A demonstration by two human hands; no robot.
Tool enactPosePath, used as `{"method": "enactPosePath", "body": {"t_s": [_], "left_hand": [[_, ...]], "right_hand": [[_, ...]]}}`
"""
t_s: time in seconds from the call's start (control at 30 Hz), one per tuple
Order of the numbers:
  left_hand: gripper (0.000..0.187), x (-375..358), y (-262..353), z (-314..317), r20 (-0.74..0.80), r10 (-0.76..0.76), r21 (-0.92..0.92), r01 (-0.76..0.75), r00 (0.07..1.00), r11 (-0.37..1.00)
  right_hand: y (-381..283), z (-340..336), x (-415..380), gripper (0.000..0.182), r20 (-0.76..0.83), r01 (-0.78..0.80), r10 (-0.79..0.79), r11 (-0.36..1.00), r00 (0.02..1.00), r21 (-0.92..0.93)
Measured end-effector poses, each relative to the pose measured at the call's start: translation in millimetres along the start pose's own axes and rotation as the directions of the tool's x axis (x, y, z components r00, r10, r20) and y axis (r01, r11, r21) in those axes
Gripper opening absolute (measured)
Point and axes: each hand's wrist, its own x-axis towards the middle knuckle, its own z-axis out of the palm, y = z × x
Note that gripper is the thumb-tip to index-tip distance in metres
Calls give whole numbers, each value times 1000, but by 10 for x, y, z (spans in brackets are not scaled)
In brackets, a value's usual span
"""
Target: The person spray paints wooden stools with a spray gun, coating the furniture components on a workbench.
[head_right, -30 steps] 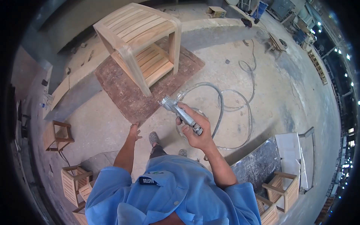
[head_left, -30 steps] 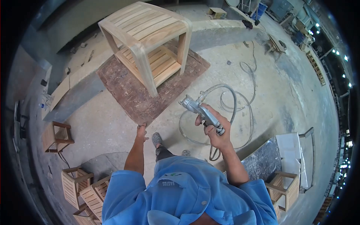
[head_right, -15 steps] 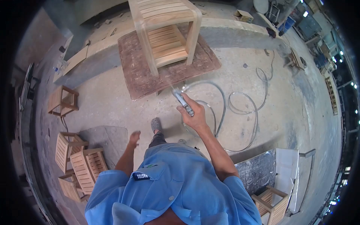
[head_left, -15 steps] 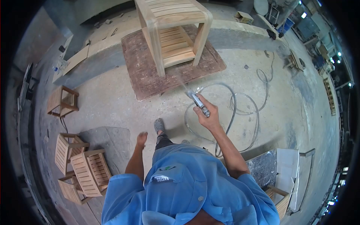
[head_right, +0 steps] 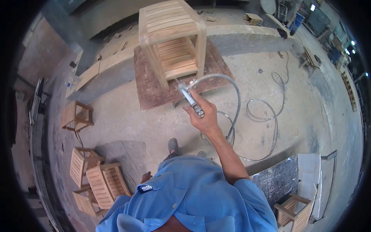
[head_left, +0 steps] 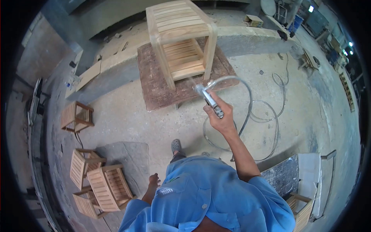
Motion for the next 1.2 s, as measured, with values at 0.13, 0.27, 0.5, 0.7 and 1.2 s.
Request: {"method": "enactPosePath", "body": {"t_s": [0.13, 0.27, 0.5, 0.7, 1.2], "left_hand": [[45, 451, 993, -71, 169, 408, -214, -371, 897, 904], [62, 225, 2295, -138, 216, 539, -280, -477, 814, 833], [66, -595, 4501, -172, 124, 822, -269, -779, 555, 567], [66, -1845, 6063, 206, 239, 958, -304, -925, 157, 228], [79, -2545, 7170, 869, 184, 981, -160, -987, -61, -31]], "right_hand": [[-351, -222, 263, 56, -220, 213, -254, 958, 942, -194], [-206, -336, 213, 54, -321, 55, -131, 971, 938, -234], [532, -27, -621, 48, -250, -353, 292, 902, 923, -249], [1035, 350, -1001, 48, -317, -560, 469, 760, 824, -331], [-104, 373, -155, 49, -514, -237, 245, 968, 822, 83]]}}
